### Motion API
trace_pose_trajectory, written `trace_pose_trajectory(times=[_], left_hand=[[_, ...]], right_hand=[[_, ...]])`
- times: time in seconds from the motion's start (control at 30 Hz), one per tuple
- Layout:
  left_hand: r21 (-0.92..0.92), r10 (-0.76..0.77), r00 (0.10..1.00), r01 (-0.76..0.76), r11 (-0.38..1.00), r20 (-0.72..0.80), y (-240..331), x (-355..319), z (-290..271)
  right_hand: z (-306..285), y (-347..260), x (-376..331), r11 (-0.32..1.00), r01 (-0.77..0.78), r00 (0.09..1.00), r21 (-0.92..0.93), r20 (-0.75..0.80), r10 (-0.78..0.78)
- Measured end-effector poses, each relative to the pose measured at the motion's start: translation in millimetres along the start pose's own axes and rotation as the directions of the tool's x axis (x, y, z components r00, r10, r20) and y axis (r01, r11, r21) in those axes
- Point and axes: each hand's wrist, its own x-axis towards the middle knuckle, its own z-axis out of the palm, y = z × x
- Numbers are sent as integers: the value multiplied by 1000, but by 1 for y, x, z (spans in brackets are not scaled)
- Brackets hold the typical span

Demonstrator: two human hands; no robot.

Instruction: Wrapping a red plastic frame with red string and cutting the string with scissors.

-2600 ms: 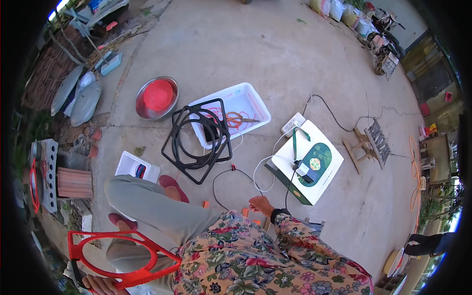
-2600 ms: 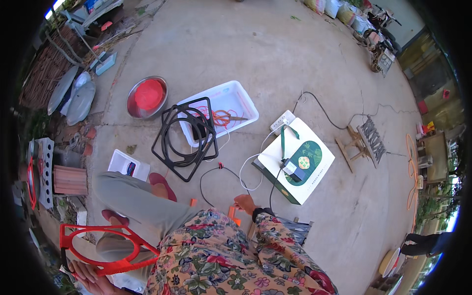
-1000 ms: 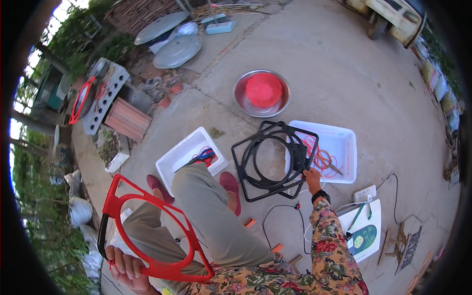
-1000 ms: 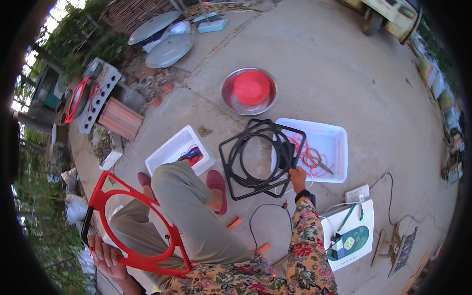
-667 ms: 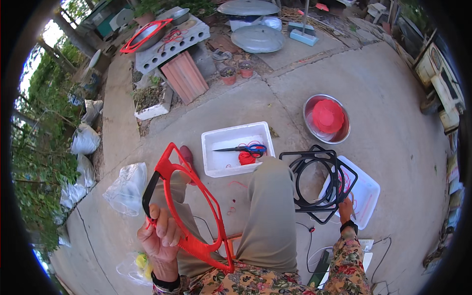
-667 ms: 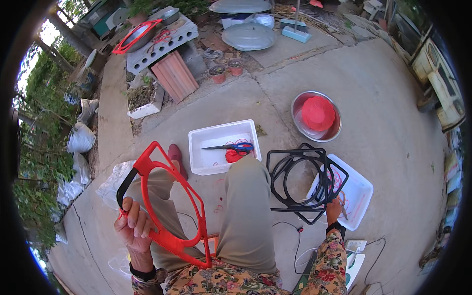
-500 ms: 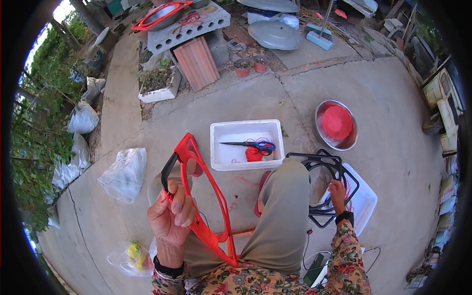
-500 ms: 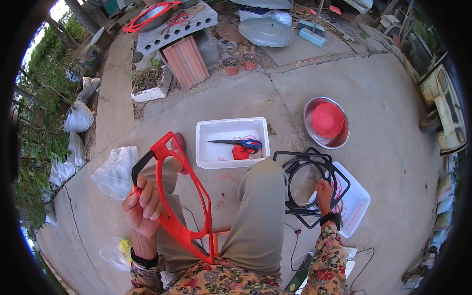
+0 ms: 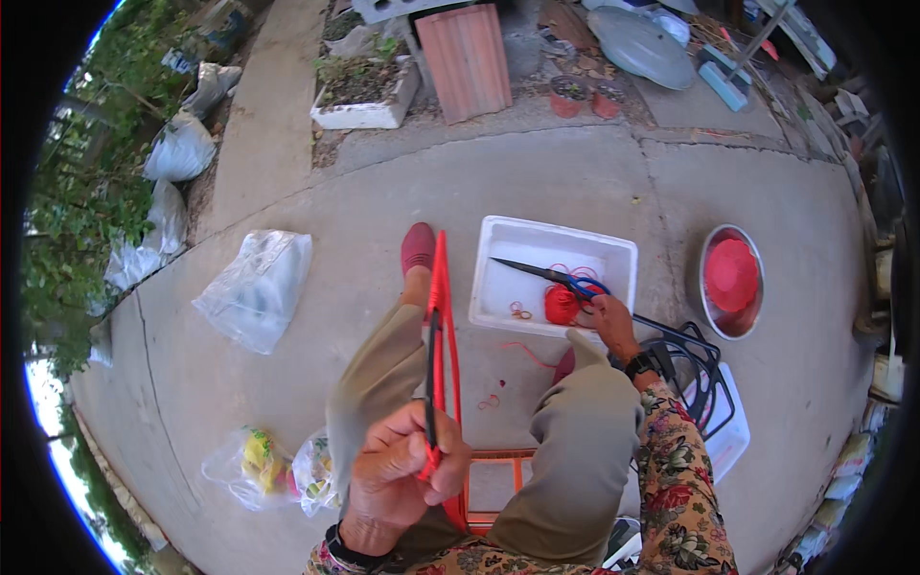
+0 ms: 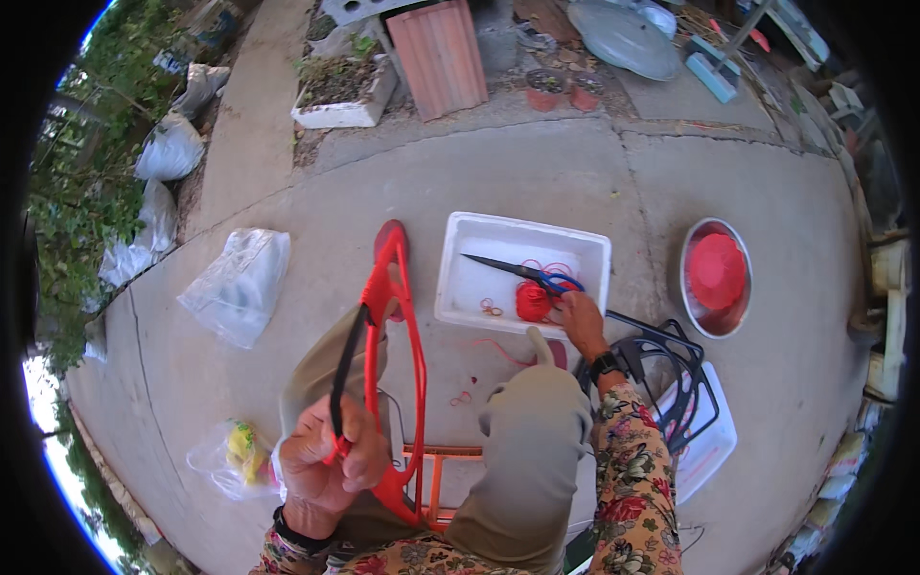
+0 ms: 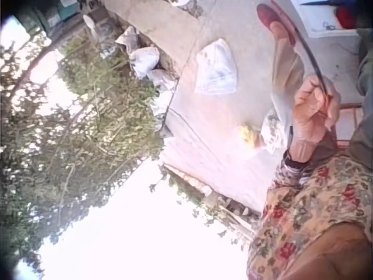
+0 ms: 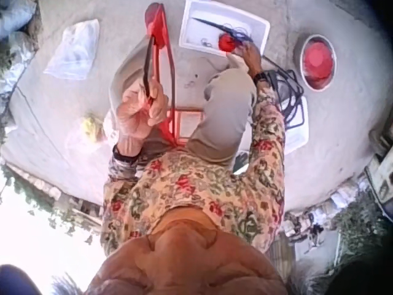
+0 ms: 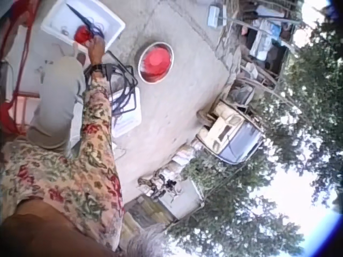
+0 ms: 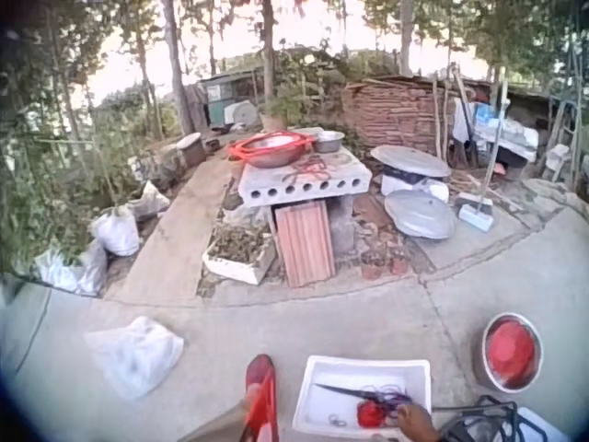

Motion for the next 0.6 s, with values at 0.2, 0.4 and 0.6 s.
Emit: trace_pose_trajectory(times=[0.2, 0.4, 0.6], left_hand=[[-99, -145, 988, 140, 985, -46, -6, -22, -9], [-138, -196, 975, 181, 974, -106, -16, -16, -9], [-66, -238, 971, 240, 969, 30, -19, -33, -19]], right_hand=[[25, 5, 38, 979, 33, 994, -202, 113, -10], [40, 9, 73, 926, 34, 934, -377, 343, 105], [60, 4, 80, 903, 139, 938, -407, 346, 11]])
